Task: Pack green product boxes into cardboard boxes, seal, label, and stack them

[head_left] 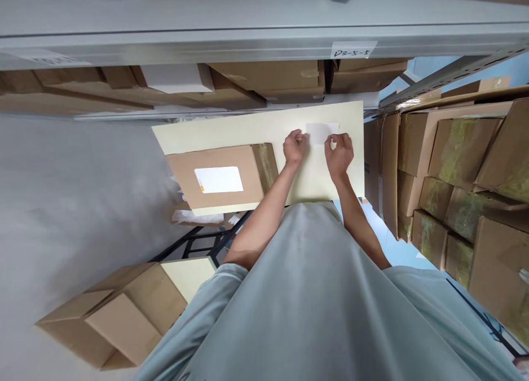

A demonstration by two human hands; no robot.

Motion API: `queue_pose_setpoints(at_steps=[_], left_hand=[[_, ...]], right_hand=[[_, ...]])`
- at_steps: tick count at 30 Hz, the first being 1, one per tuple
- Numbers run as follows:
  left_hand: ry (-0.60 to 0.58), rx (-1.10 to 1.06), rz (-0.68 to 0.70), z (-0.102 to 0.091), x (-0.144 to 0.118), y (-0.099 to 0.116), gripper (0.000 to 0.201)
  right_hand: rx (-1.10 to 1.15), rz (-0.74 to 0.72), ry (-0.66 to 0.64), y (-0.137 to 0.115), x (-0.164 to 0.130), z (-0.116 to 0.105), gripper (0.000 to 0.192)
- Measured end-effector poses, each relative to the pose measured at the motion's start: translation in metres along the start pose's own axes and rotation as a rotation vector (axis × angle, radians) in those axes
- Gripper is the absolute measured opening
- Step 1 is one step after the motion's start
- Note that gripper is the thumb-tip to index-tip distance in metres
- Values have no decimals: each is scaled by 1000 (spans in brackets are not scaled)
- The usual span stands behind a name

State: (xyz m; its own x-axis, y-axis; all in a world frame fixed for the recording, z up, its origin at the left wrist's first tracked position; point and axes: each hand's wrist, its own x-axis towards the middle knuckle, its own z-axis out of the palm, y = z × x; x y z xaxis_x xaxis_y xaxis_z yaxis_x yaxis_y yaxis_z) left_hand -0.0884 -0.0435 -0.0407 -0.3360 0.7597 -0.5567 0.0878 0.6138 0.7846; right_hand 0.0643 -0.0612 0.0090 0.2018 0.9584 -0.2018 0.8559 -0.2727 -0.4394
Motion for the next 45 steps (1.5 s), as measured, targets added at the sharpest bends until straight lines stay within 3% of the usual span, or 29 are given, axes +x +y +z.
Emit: queue_pose_setpoints(at_steps=[6, 10, 15, 20, 35, 41, 45], left_hand=[[43, -1, 70, -35, -16, 27, 40], [147, 90, 57, -60, -8, 27, 45], [133, 93, 78, -67, -2, 24, 48], [137, 118, 90, -67, -4, 24, 46], [181, 214, 121, -65, -23, 24, 42], [198, 221, 173, -77, -26, 31, 38], [182, 207, 264, -88, -46, 42, 38]], right_hand=[[43, -265, -347, -43, -24, 0, 48], [-37, -198, -364, -44, -4, 20, 61], [-172, -108, -473, -38, 23, 48, 67], [-225, -114, -480, -36, 24, 59, 74], [-47, -99, -469, -19, 35, 84, 66], [-68, -109, -469, -20, 36, 82, 67], [-126, -113, -464, -20, 34, 81, 68]])
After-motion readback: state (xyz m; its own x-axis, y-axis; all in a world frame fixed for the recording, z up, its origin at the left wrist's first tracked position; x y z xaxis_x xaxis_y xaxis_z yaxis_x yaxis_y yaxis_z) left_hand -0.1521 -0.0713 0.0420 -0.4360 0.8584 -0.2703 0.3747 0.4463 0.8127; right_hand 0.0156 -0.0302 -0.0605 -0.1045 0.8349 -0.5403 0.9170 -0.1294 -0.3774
